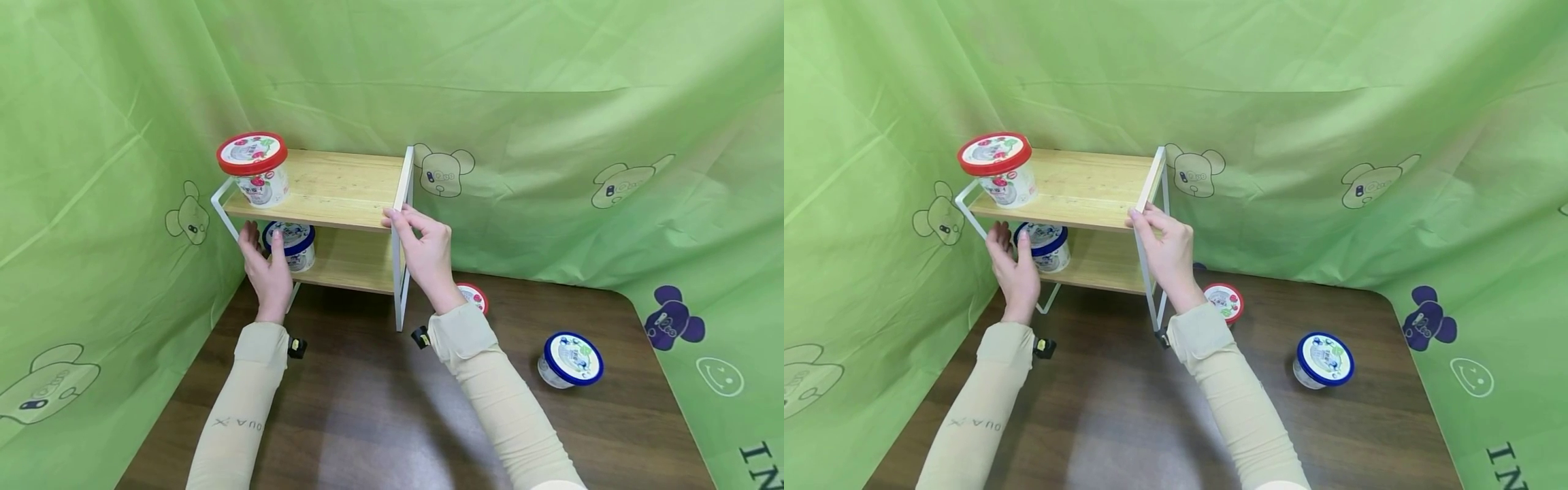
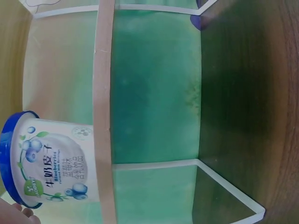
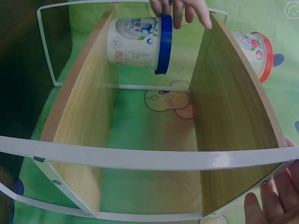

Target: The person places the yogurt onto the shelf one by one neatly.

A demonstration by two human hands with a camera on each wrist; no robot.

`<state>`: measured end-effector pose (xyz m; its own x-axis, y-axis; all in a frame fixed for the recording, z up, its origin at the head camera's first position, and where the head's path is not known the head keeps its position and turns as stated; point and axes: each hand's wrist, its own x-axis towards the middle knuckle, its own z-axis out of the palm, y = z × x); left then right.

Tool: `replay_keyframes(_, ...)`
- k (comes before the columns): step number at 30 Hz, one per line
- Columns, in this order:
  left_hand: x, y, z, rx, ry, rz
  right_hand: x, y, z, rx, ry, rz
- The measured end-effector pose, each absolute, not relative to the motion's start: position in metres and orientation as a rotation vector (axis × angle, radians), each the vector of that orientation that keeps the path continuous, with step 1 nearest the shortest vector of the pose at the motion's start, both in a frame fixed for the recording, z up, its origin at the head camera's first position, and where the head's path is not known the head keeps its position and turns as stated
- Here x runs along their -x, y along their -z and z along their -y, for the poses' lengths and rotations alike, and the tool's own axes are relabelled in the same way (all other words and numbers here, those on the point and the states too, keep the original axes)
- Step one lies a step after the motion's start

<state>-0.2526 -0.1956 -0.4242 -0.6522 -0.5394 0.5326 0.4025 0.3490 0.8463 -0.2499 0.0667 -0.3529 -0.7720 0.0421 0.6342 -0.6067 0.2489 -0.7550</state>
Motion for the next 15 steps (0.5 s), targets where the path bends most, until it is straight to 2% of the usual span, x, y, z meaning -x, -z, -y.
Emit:
replay_keyframes(8,0.223,0.389,0.179,-0.07,1.444,1.686,0.251,0.353,-0.067,-0.512,-1.556,1.984)
replay_keyframes(15,0.224,0.39,0.185,-0.062,1.422,1.618,0.251,0.354,-0.067,-0.513,-1.547,1.986)
